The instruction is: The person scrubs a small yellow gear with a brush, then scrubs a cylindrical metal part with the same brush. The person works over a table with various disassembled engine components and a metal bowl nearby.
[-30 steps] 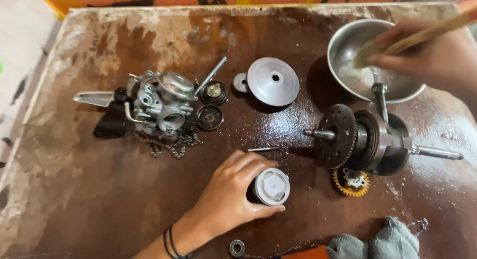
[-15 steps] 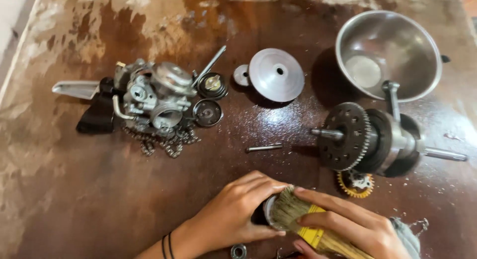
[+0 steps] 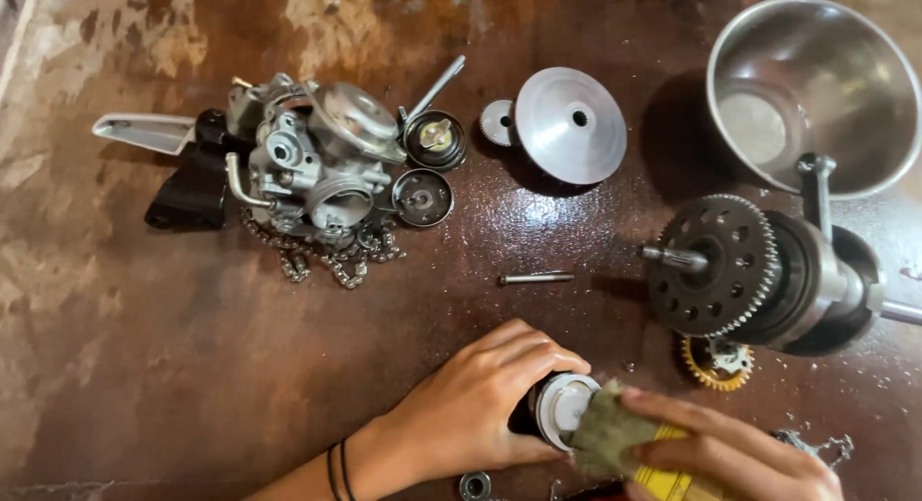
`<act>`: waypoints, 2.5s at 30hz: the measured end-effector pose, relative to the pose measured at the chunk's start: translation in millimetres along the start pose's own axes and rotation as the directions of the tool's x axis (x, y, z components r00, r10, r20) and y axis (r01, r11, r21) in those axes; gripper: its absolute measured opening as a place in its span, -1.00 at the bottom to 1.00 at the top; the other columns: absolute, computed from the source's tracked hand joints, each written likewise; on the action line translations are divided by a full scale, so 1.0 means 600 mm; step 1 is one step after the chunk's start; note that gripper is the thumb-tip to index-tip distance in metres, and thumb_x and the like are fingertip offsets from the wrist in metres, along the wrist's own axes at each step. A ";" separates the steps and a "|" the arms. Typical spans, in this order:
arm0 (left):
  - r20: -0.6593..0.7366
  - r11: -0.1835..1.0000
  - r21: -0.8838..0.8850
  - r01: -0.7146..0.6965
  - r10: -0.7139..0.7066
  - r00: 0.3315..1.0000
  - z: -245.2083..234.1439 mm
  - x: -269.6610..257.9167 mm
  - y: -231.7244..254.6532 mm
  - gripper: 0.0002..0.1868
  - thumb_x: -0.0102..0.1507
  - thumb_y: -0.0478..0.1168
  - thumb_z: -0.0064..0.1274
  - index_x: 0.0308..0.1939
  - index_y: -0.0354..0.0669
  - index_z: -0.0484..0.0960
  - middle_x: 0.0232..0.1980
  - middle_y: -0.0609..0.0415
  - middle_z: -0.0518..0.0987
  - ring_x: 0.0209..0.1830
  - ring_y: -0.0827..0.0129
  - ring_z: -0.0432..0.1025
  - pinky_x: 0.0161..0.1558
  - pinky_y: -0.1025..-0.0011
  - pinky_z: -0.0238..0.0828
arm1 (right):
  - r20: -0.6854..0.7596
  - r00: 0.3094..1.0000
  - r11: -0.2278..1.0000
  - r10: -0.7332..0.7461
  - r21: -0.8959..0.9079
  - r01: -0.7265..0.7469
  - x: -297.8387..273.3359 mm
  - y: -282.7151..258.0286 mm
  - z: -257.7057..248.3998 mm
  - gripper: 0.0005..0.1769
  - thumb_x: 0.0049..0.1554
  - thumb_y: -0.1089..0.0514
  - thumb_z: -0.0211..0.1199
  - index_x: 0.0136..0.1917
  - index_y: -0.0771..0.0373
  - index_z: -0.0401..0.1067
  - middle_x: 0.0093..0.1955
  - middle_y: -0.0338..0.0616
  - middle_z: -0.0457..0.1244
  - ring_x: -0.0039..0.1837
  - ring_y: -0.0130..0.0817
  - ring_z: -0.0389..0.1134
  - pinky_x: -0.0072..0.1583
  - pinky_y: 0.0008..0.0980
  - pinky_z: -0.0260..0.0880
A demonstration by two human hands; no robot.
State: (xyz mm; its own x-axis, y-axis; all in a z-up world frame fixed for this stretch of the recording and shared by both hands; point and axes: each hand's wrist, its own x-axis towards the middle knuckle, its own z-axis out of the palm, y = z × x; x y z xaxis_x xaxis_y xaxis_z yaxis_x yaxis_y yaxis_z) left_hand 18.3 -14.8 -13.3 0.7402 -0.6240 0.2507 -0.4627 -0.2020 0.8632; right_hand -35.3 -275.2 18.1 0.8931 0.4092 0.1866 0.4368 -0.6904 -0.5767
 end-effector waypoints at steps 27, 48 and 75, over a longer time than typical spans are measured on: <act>0.055 0.996 -0.003 0.090 -0.090 0.994 -0.002 -0.003 0.003 0.20 -0.01 -0.19 0.41 0.59 -0.19 -0.01 0.32 0.14 0.46 0.37 -0.02 0.43 0.42 0.15 0.30 | 0.165 0.981 0.992 -0.102 0.095 0.088 0.016 -0.014 -0.019 -0.77 -0.05 0.02 0.52 -0.15 0.08 0.58 0.28 -0.12 0.41 0.27 -0.27 0.50 0.20 -0.33 0.55; 0.010 1.000 0.019 -0.018 0.018 1.000 -0.003 -0.005 0.001 0.09 0.00 -0.18 0.38 0.49 -0.19 0.05 0.57 -0.18 0.34 0.34 -0.08 0.39 0.41 0.08 0.22 | 0.217 0.975 0.995 -0.054 0.095 0.034 0.001 0.012 -0.032 -0.82 -0.03 -0.01 0.49 -0.13 -0.01 0.62 0.27 -0.17 0.43 0.25 -0.27 0.52 0.24 -0.29 0.52; 0.012 0.999 0.051 -0.008 0.008 1.000 -0.001 -0.002 0.000 -0.35 0.07 -0.11 0.42 0.16 -0.25 0.52 0.09 -0.03 0.60 0.17 0.10 0.48 0.23 0.20 0.44 | 0.128 0.992 0.997 0.020 0.077 -0.030 0.014 -0.020 -0.042 -0.77 -0.08 0.04 0.54 -0.15 0.08 0.60 0.18 -0.16 0.45 0.20 -0.30 0.54 0.20 -0.33 0.56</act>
State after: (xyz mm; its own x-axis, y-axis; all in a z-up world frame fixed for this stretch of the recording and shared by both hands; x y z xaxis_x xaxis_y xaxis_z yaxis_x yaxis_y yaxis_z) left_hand 17.8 -13.7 -13.0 0.7306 -0.6346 0.2520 -0.4930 -0.2349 0.8377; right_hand -30.1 -278.4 46.5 0.8805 0.4684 0.0723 0.4007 -0.6541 -0.6416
